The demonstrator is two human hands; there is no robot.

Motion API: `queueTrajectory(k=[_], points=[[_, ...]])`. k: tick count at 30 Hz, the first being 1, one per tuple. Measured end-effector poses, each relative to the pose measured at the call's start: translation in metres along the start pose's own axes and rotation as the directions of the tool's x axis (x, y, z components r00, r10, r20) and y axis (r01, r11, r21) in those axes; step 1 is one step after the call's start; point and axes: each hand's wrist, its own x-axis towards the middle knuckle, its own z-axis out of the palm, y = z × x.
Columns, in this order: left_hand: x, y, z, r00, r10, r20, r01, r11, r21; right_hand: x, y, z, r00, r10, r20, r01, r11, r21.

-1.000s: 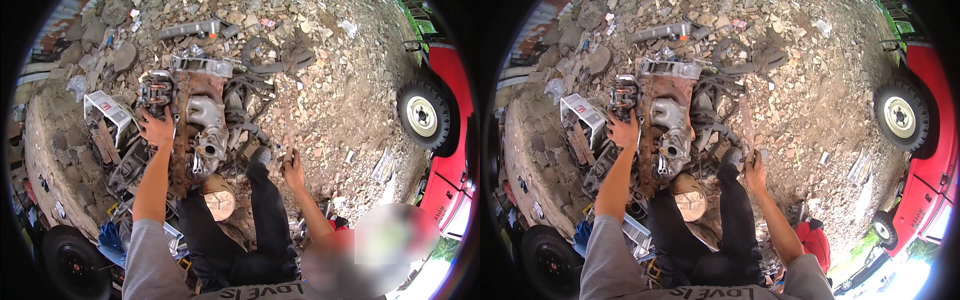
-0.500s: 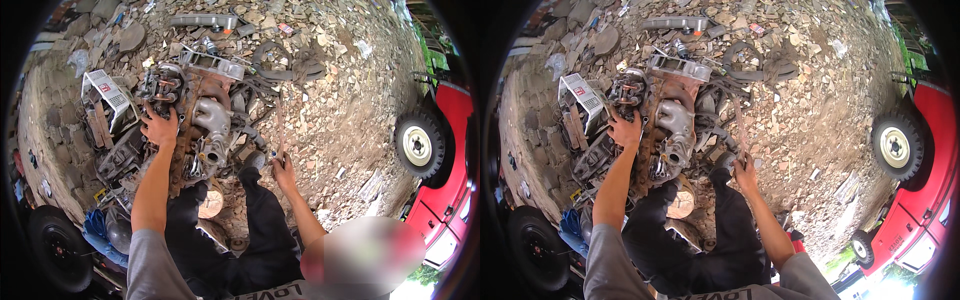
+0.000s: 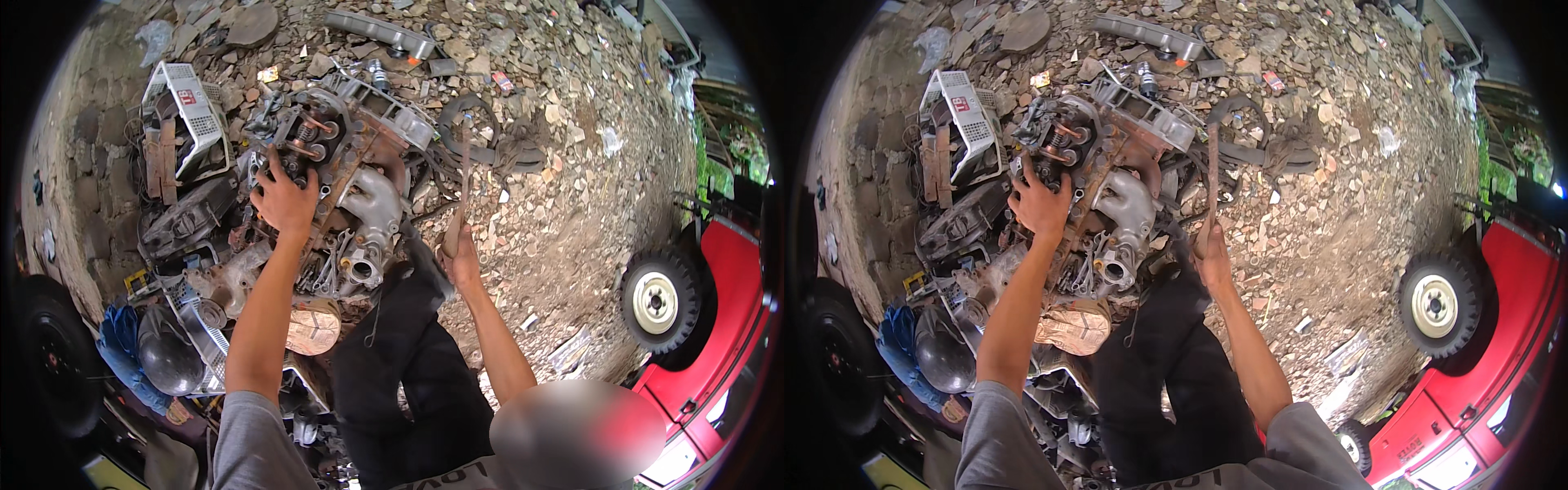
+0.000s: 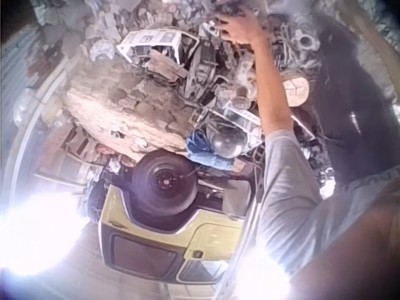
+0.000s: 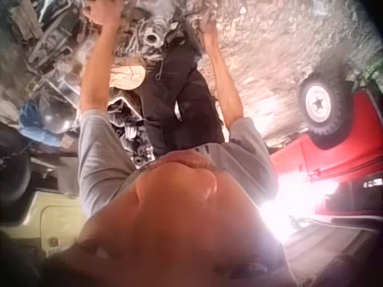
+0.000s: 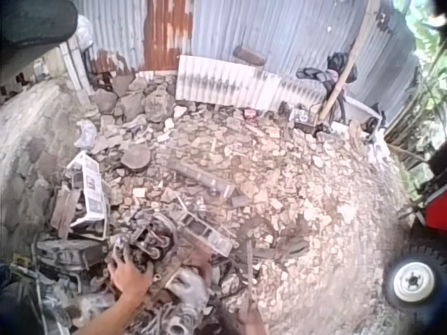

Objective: The person sits on the ground and uses a metal bar and a wrench to loosen and remove bolts from a metal engine part. They repeatedly strike the part with the bar and turn the wrench to detach components.

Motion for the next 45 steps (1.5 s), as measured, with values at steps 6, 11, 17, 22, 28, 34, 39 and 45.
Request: queueTrajectory(k=[6,11,17,22,28,34,39,45], points=[[-0.001,0.005,-0.006,0.994,-0.049,0.095,0.056,0.995,-0.077,0.033,-0.020,0.018,1.000,0.003,-0.027,-0.003,1.000,-0.011],[0.001,-0.003,-0.006,0.994,-0.057,0.092,0.067,0.992,-0.107,0.069,-0.045,0.023,0.994,0.050,0.100,-0.061,0.992,0.109],[0.002,-0.002,-0.005,0.978,-0.128,0.165,0.138,0.989,-0.052,0.076,-0.116,0.018,0.988,0.136,0.078,-0.141,0.988,0.067],[0.003,0.001,-0.002,0.977,-0.163,0.138,0.175,0.981,-0.081,0.108,-0.154,0.022,0.990,0.140,-0.007,-0.141,0.989,-0.051],[0.005,0.003,-0.001,0.980,-0.171,0.099,0.182,0.976,-0.119,0.189,-0.197,0.046,0.990,-0.138,-0.030,0.116,0.918,-0.378],[-0.002,-0.001,0.006,0.995,-0.102,-0.004,0.102,0.993,-0.052,0.287,-0.247,0.109,0.981,-0.161,0.109,0.193,0.869,-0.455],[-0.015,-0.005,0.005,0.987,-0.134,0.085,0.135,0.991,-0.004,0.356,-0.265,0.075,0.997,0.076,0.029,-0.047,0.832,-0.554],[0.021,0.046,-0.042,0.893,-0.450,-0.002,0.445,0.884,-0.144,0.454,-0.300,0.086,0.955,-0.058,0.290,0.293,0.328,-0.898]])
